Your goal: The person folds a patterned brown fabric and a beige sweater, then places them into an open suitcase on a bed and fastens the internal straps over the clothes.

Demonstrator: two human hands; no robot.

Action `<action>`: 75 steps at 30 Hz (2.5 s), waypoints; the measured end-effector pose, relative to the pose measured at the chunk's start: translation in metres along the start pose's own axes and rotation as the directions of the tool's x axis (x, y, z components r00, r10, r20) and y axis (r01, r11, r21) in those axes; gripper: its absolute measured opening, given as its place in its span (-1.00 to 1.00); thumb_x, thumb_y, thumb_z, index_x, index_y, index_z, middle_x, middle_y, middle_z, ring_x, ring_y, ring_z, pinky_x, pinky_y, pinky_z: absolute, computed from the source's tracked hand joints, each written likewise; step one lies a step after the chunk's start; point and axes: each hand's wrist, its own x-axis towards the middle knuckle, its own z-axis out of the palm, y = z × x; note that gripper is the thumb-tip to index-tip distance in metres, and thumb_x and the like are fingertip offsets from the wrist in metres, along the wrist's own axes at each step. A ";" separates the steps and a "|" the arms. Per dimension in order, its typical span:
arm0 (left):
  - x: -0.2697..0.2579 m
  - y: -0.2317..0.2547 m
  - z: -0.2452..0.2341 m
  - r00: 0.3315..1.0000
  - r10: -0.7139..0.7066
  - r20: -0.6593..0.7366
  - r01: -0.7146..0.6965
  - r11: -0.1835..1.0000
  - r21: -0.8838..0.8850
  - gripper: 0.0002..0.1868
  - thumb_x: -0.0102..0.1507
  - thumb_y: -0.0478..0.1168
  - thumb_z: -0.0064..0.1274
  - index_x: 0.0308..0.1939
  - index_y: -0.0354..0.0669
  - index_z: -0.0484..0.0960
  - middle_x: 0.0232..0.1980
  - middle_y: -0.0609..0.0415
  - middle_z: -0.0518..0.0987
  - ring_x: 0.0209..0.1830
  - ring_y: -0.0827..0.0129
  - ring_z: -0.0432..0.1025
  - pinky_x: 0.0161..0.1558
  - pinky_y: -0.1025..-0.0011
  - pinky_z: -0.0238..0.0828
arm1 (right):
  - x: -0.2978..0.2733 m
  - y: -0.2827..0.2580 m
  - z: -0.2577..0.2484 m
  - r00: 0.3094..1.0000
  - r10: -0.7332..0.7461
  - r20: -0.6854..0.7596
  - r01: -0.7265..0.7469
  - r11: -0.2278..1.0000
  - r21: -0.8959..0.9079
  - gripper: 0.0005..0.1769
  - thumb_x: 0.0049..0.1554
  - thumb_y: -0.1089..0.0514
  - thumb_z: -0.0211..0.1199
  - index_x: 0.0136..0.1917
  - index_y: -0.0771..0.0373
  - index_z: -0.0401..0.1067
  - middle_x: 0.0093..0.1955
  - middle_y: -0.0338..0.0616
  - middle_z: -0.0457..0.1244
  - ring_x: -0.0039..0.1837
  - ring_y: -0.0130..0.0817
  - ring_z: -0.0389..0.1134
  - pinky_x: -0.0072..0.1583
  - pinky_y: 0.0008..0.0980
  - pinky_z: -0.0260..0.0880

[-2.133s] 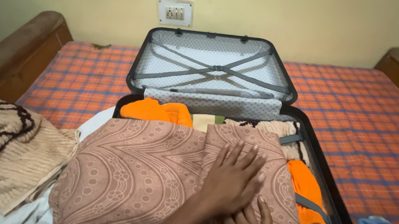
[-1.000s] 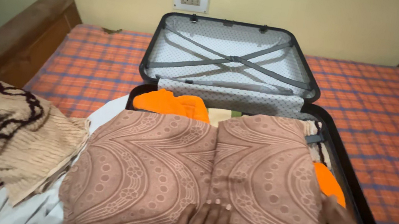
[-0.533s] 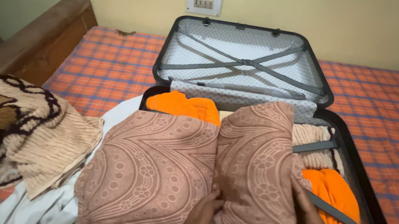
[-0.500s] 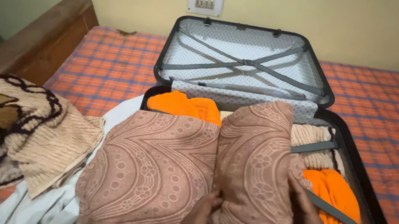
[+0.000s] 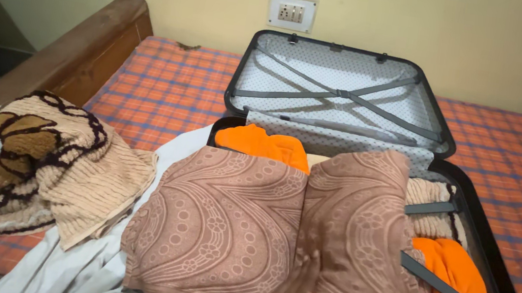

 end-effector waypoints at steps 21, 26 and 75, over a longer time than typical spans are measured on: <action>-0.003 0.033 0.004 0.966 0.215 -0.141 -0.197 0.972 0.127 -0.62 0.51 -0.01 -0.11 0.36 0.05 0.56 0.39 -0.13 0.59 0.36 0.08 0.53 0.16 0.00 0.49 | 0.045 0.112 -0.160 0.946 0.266 -0.186 -0.315 0.892 -0.326 -0.46 0.08 0.28 0.26 0.35 0.35 0.33 0.38 0.26 0.21 0.24 0.04 0.31 0.22 0.01 0.32; -0.010 0.035 0.060 0.820 0.432 -0.375 -0.179 0.817 0.548 -0.80 0.59 0.08 -0.04 0.18 0.19 0.52 0.43 0.19 0.63 0.35 0.33 0.55 0.18 0.24 0.48 | 0.063 0.168 -0.230 0.797 0.602 -0.053 -0.603 0.787 -0.127 -0.49 0.23 0.19 0.18 0.42 0.33 0.26 0.34 0.36 0.18 0.00 0.18 0.33 0.00 0.18 0.37; 0.022 0.015 -0.093 0.948 -0.116 0.298 0.137 0.989 -0.052 -0.33 0.35 0.17 -0.02 0.42 -0.14 0.41 0.50 -0.35 0.23 0.51 -0.35 0.08 0.29 -0.20 0.08 | 0.050 -0.032 -0.049 0.802 -0.126 0.584 0.586 0.357 -0.728 -0.21 0.16 -0.31 -0.13 0.59 -0.04 0.01 0.64 -0.05 -0.10 0.60 -0.02 -0.12 0.44 0.25 -0.18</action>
